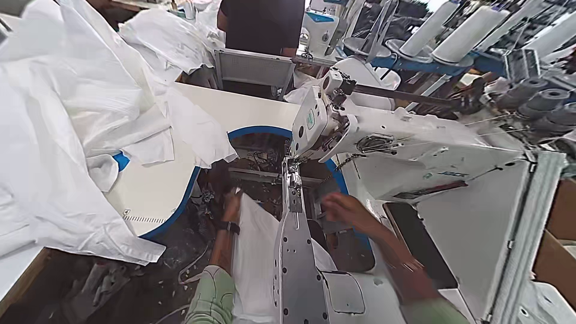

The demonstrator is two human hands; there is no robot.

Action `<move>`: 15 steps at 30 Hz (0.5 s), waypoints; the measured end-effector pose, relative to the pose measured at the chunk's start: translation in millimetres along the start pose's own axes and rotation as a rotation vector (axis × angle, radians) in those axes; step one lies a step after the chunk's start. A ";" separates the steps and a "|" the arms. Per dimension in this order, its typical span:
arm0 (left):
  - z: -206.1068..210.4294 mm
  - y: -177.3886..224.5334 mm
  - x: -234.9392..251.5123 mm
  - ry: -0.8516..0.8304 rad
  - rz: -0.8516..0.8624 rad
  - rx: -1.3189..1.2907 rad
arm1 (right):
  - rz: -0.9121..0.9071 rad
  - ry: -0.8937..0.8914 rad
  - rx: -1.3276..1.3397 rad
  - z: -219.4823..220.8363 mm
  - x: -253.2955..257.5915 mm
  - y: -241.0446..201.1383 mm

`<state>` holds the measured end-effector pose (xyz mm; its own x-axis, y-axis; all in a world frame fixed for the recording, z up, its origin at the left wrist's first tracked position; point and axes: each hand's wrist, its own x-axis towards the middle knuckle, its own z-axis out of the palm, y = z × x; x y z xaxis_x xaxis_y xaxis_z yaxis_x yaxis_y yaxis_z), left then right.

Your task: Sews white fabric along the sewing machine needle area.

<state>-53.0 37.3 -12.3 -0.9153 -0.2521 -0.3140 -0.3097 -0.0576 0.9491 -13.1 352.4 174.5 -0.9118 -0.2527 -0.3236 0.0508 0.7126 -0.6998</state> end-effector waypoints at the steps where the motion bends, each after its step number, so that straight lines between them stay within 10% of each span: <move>1: 6.5 55.2 -14.0 -0.068 0.134 -0.154 | 0.003 -0.093 -0.032 18.6 46.2 -3.7; 4: -11.1 152.4 -88.7 -0.067 0.686 -0.299 | 0.163 -0.095 0.080 74.8 60.5 -45.0; 6: -42.0 162.5 -105.2 0.294 0.958 -0.108 | 0.198 0.037 0.214 89.5 84.3 -81.8; 9: -58.0 105.9 -110.4 0.610 0.653 0.210 | -0.039 -0.111 0.419 76.2 136.0 -11.5; 15: -32.9 78.2 -134.7 0.113 0.296 -0.095 | 0.307 -0.288 -0.132 79.4 71.7 -12.7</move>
<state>54.5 35.0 105.0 -0.9261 -0.3765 -0.0241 -0.0040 -0.0543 0.9985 -46.8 273.3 109.6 -0.7109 -0.1746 -0.6813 0.2326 0.8559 -0.4619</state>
